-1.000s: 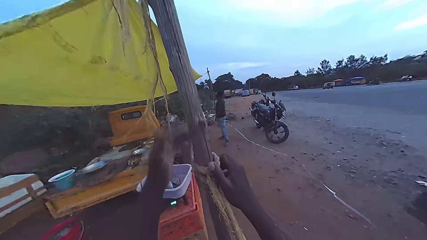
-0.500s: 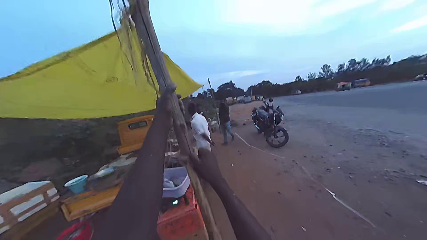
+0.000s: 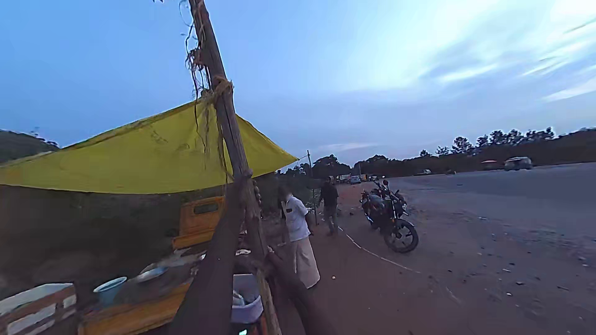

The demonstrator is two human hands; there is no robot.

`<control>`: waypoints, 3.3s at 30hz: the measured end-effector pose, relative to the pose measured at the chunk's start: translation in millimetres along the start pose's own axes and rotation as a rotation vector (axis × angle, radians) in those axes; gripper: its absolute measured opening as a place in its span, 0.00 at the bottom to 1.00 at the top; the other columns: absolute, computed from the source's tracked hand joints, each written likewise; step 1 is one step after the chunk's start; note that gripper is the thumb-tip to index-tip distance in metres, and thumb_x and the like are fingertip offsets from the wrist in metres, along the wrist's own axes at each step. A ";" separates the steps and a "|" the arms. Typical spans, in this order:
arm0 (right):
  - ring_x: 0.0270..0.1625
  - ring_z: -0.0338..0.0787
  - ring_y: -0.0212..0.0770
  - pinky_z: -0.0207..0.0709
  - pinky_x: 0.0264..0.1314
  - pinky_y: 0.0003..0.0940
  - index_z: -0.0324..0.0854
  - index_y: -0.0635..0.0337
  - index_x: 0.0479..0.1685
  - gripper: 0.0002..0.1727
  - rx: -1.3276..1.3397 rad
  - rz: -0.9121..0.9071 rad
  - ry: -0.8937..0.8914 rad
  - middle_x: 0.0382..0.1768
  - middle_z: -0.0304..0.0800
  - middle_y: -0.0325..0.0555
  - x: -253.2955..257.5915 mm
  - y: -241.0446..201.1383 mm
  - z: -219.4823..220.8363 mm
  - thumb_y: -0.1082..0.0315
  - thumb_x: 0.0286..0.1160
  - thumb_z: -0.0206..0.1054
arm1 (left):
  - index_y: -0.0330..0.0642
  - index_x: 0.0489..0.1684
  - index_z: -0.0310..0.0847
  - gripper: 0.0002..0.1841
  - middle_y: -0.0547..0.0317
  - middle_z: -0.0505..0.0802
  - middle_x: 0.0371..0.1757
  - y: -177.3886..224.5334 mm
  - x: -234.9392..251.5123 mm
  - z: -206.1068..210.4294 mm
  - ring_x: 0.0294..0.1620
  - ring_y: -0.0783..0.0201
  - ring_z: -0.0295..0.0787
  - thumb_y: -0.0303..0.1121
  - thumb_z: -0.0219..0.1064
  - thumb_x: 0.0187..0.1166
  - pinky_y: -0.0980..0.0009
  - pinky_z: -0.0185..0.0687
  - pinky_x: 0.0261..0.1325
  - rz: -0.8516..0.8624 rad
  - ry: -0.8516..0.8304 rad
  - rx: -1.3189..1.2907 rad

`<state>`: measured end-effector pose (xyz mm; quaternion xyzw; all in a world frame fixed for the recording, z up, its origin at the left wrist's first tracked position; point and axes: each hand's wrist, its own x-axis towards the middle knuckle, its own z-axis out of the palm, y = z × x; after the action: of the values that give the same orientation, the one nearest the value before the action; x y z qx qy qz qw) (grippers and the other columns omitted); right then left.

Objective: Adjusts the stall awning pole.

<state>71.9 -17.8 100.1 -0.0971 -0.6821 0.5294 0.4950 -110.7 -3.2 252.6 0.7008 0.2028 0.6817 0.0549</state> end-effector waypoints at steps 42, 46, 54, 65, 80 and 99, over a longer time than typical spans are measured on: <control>0.38 0.88 0.59 0.81 0.32 0.58 0.80 0.59 0.44 0.27 -0.830 0.045 0.361 0.36 0.84 0.58 -83.5 -46.5 37.5 0.41 0.86 0.59 | 0.44 0.53 0.75 0.30 0.60 0.86 0.27 68.8 26.5 49.1 0.23 0.63 0.87 0.65 0.61 0.81 0.65 0.90 0.28 -0.587 0.312 0.007; 0.31 0.87 0.57 0.79 0.25 0.56 0.78 0.58 0.37 0.27 -0.793 0.091 0.384 0.29 0.82 0.56 -80.8 -46.7 47.5 0.40 0.86 0.57 | 0.43 0.55 0.76 0.29 0.59 0.88 0.29 73.5 23.9 39.1 0.24 0.61 0.88 0.63 0.61 0.82 0.63 0.91 0.28 -0.579 0.355 0.004; 0.29 0.87 0.57 0.81 0.27 0.59 0.81 0.62 0.34 0.42 -0.850 0.144 0.256 0.27 0.83 0.57 -88.0 -40.5 15.9 0.26 0.82 0.47 | 0.42 0.54 0.76 0.30 0.57 0.86 0.29 47.8 28.6 44.9 0.22 0.61 0.86 0.63 0.64 0.80 0.63 0.89 0.25 -0.527 0.302 -0.077; 0.38 0.90 0.58 0.82 0.36 0.60 0.82 0.62 0.44 0.35 -0.740 0.196 0.349 0.35 0.87 0.58 -57.2 -24.0 3.9 0.35 0.88 0.49 | 0.43 0.48 0.77 0.29 0.61 0.86 0.24 43.6 34.9 70.6 0.20 0.63 0.86 0.64 0.67 0.78 0.64 0.89 0.25 -0.585 0.355 -0.027; 0.21 0.79 0.32 0.75 0.28 0.36 0.85 0.59 0.23 0.21 -0.602 -0.007 0.438 0.15 0.76 0.36 -31.8 -7.6 -13.8 0.59 0.86 0.59 | 0.44 0.53 0.76 0.29 0.59 0.87 0.25 3.1 37.8 78.7 0.20 0.62 0.87 0.63 0.66 0.78 0.63 0.89 0.21 -0.511 0.286 -0.086; 0.38 0.90 0.53 0.83 0.42 0.58 0.86 0.62 0.35 0.27 -0.771 0.223 0.210 0.31 0.88 0.54 -28.4 -23.1 -21.7 0.46 0.89 0.56 | 0.42 0.57 0.76 0.33 0.58 0.88 0.27 19.9 38.1 78.3 0.21 0.61 0.88 0.66 0.66 0.76 0.61 0.91 0.25 -0.596 0.370 0.036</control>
<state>111.8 -32.6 101.6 -0.4020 -0.7616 0.2729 0.4289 -30.4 8.0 290.1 0.4762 0.4168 0.7476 0.2014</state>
